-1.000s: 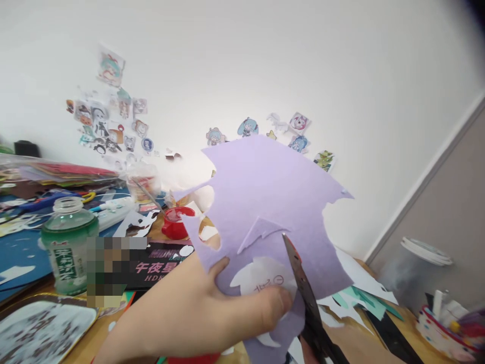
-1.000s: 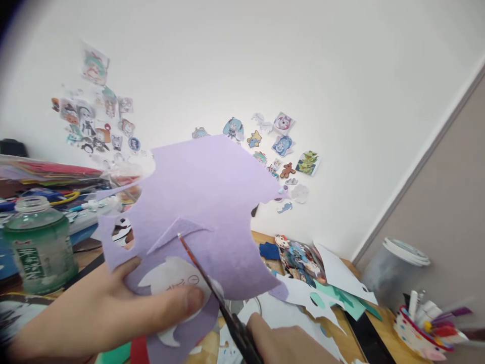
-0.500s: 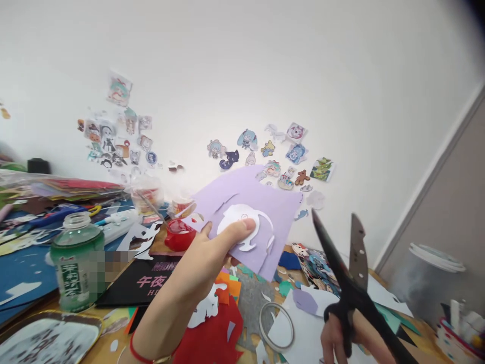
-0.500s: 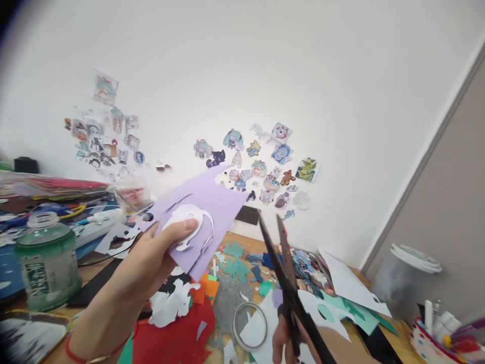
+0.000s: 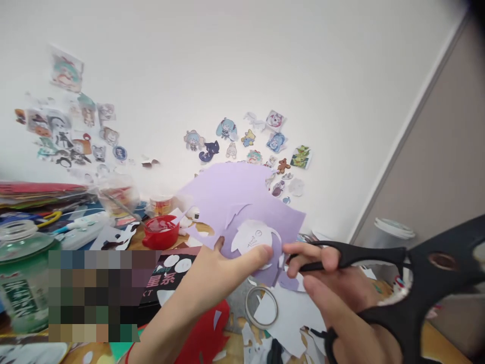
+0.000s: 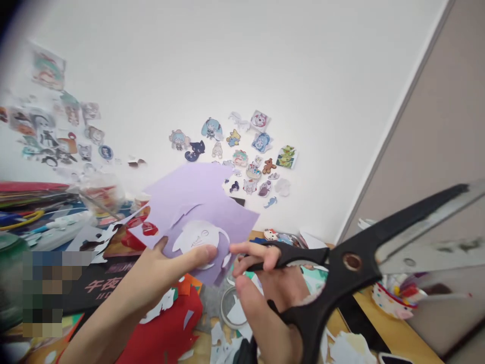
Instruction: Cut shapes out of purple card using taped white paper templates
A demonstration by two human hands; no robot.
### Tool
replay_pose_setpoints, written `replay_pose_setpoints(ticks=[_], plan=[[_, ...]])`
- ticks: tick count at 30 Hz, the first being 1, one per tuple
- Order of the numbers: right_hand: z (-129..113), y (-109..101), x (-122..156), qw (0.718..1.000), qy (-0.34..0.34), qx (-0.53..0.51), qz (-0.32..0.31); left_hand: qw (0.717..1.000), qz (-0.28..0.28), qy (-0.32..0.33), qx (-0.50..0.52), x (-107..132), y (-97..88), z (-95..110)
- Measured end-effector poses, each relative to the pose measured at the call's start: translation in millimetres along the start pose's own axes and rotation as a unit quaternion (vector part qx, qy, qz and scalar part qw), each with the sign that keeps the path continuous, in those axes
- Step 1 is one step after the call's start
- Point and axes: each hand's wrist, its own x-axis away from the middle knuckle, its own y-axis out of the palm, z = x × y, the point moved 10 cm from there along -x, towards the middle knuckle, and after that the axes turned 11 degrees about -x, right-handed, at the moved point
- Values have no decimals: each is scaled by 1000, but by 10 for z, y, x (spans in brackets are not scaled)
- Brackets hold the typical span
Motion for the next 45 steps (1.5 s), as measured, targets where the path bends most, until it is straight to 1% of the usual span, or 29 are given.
replay_pose_setpoints(ticks=[3,5,8,10,13,15,18,20,23,25,28,29,31,33,35,39,41,43,45], plan=[[142,-34,5,999,-8,35,-1,999,-4,-1,-36,13,66,0],[189,-63,8,999,-13,29,13,999,0,1,-44,34,85,13],[216,-34,4,1000,-5,8,19,998,26,-45,-45,79,56,-73],[194,-35,0,999,-6,10,34,996,40,-60,-45,98,41,-111],[108,-75,-3,997,-35,38,59,998,35,-20,-47,88,64,-52],[80,-63,-11,996,-43,58,45,999,23,-6,-48,84,90,-29],[91,-47,-16,997,-33,63,22,997,21,-44,-60,104,98,-88],[62,-67,-7,996,-41,71,31,993,41,-69,-83,128,64,-122],[47,-68,8,996,-37,79,36,988,66,-82,-117,153,22,-135],[72,-56,11,997,-21,65,30,989,61,-74,-114,152,39,-124],[125,-150,9,998,7,30,63,994,30,-44,-93,135,106,-75],[141,-169,0,998,13,18,64,995,19,-33,-91,129,126,-57],[175,-165,-28,999,28,-5,42,995,3,-11,-94,115,154,-24],[176,-150,-52,999,34,-17,20,995,-2,9,-98,101,160,1],[153,-183,-61,999,36,-19,33,995,-8,21,-98,91,168,5],[84,-107,-52,999,31,-15,19,994,-32,39,-99,91,214,9],[50,-94,-46,999,20,-1,31,991,-41,62,-108,100,236,45],[26,-102,-38,998,11,43,50,987,-57,94,-114,114,276,101],[14,-90,-31,994,10,96,51,984,-71,111,-122,123,310,124]])
